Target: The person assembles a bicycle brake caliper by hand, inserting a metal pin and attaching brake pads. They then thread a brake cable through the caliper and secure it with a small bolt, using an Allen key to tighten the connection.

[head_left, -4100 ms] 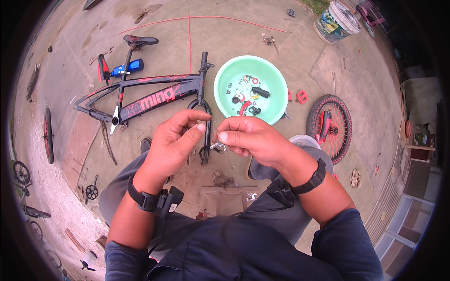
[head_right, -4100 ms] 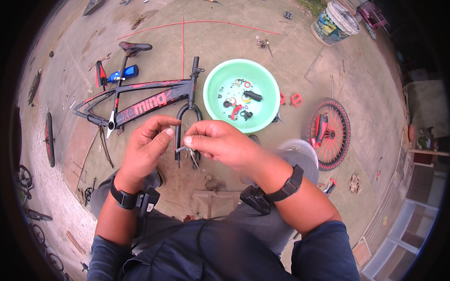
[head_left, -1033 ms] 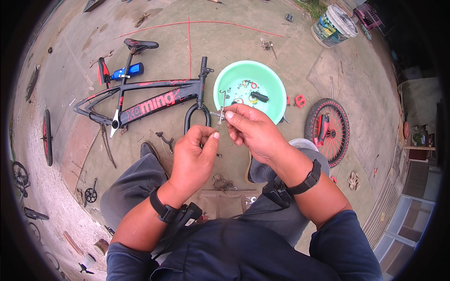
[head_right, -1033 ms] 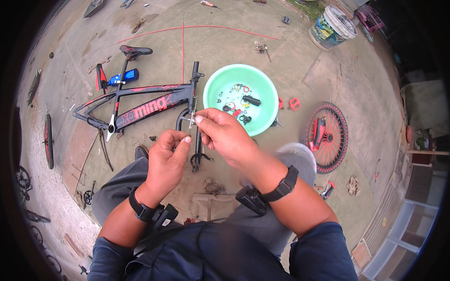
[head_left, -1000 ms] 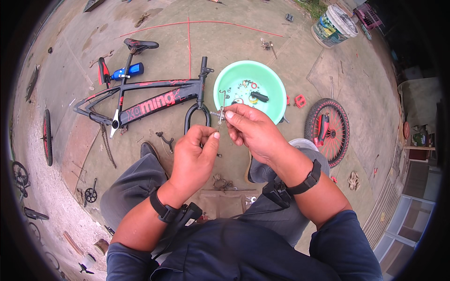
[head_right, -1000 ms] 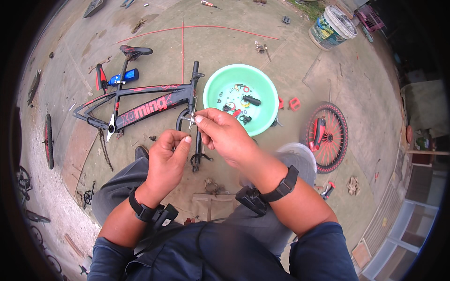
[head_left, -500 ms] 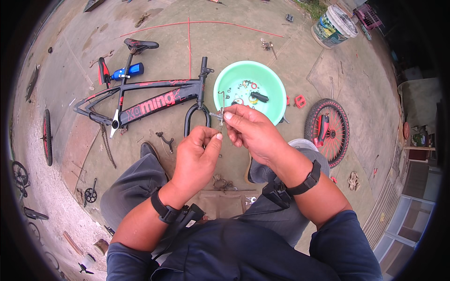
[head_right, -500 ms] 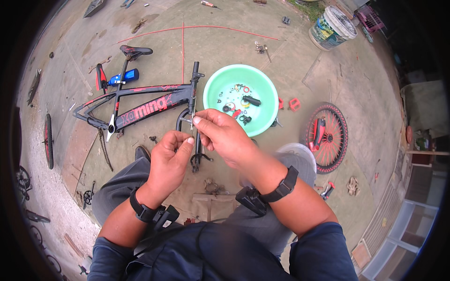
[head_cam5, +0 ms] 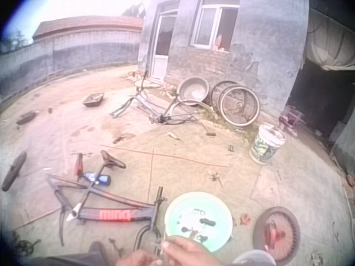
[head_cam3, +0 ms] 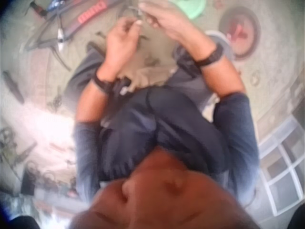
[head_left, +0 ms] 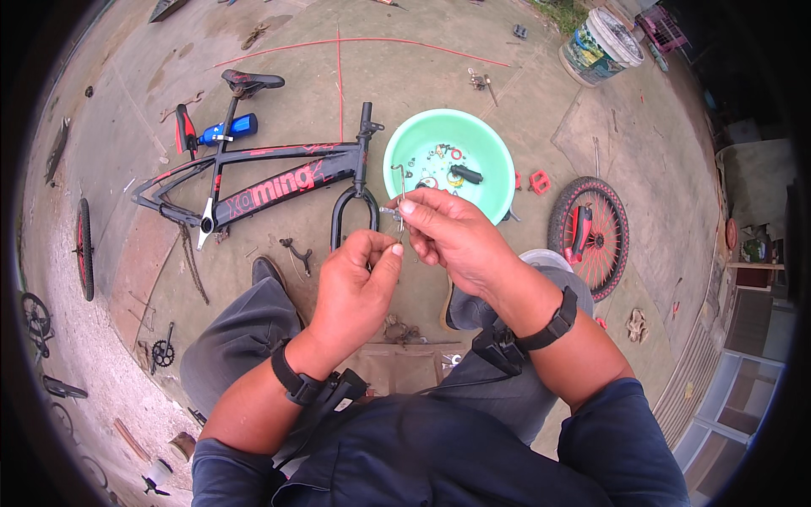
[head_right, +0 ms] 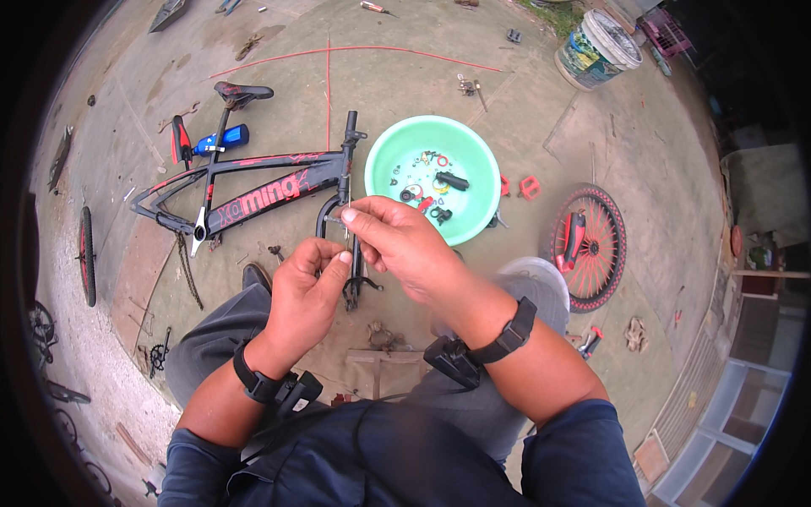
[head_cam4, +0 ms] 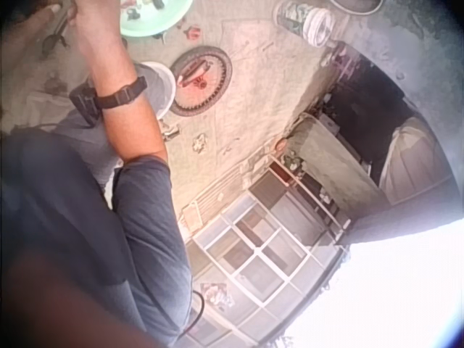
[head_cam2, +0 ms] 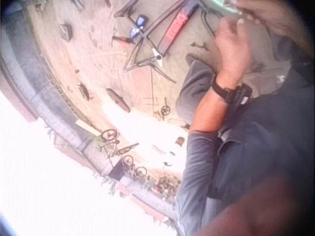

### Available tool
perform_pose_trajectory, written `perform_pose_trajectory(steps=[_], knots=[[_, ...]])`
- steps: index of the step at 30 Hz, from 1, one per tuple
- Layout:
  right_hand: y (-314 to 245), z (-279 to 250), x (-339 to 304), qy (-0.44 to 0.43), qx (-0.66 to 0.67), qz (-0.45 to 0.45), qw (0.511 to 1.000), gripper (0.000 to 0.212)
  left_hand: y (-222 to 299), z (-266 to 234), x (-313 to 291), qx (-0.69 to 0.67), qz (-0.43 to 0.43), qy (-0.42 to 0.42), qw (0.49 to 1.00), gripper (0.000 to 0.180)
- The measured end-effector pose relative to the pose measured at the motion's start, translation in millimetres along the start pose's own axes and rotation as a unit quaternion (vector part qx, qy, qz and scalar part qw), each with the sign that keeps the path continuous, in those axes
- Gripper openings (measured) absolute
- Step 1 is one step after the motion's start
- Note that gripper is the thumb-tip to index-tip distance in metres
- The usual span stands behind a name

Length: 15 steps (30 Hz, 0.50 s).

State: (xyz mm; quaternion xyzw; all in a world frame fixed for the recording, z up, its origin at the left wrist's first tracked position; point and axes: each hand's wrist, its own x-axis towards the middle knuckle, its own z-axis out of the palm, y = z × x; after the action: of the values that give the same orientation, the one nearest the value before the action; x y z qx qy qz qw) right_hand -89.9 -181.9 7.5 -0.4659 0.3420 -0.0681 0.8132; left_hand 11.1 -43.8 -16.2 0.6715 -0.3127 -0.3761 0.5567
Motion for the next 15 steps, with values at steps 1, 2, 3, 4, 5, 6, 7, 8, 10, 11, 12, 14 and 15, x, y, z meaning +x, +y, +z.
perform_pose_trajectory(steps=[1, 2, 3, 4, 5, 6, 7, 8, 10, 11, 12, 14, 15], knots=[[-0.1, 0.3, 0.3, 0.001, -0.001, 0.000, 1.000, 0.026, 0.0, 0.0, 0.1, 0.001, 0.001, 0.000, 1.000, 0.009], [-0.3, 0.6, 0.5, 0.001, -0.002, 0.001, 1.000, 0.026, -0.2, -0.1, 0.1, 0.002, 0.002, 0.000, 1.000, 0.009], [-0.7, 0.9, 0.3, 0.003, -0.002, 0.002, 1.000, 0.026, -0.3, 0.0, 0.0, 0.003, 0.003, 0.000, 1.000, 0.009], [-1.2, 1.0, -0.2, 0.004, -0.002, 0.003, 1.000, 0.026, -0.5, 0.2, 0.0, 0.004, 0.004, 0.000, 1.000, 0.008], [-1.6, 1.3, -0.7, 0.006, -0.002, 0.004, 1.000, 0.025, -0.7, 0.2, -0.2, 0.005, -0.001, -0.001, 1.000, 0.008], [-2.1, 1.7, -1.1, 0.011, -0.004, 0.007, 1.000, 0.025, -0.8, -0.1, -0.3, 0.010, 0.005, -0.002, 1.000, 0.008], [-2.5, 2.2, -1.5, 0.016, -0.005, 0.010, 1.000, 0.025, -0.9, -0.7, -0.5, 0.015, 0.005, -0.004, 1.000, 0.008], [-3.0, 2.6, -1.8, 0.019, -0.007, 0.012, 1.000, 0.024, -0.8, -1.1, -0.7, 0.021, 0.007, -0.005, 1.000, 0.008], [-3.9, 2.9, -2.3, 0.019, -0.014, 0.011, 1.000, 0.024, -0.9, -0.8, -0.5, 0.017, 0.006, -0.005, 1.000, 0.008], [-4.1, 2.9, -2.3, 0.017, -0.019, 0.008, 1.000, 0.024, -0.9, -0.9, -0.5, 0.020, 0.002, -0.004, 1.000, 0.008], [-4.3, 2.8, -2.3, 0.016, -0.020, 0.007, 1.000, 0.024, -0.5, -1.9, -0.8, 0.017, -0.006, -0.015, 1.000, 0.008], [-4.3, 2.4, -2.4, 0.012, -0.026, 0.002, 1.000, 0.024, 0.5, -6.3, -1.5, 0.018, -0.032, -0.038, 0.999, 0.009], [-4.2, 2.0, -2.6, 0.013, -0.027, 0.001, 1.000, 0.024, 1.0, -8.8, -2.1, -0.001, -0.040, -0.043, 0.998, 0.011]])
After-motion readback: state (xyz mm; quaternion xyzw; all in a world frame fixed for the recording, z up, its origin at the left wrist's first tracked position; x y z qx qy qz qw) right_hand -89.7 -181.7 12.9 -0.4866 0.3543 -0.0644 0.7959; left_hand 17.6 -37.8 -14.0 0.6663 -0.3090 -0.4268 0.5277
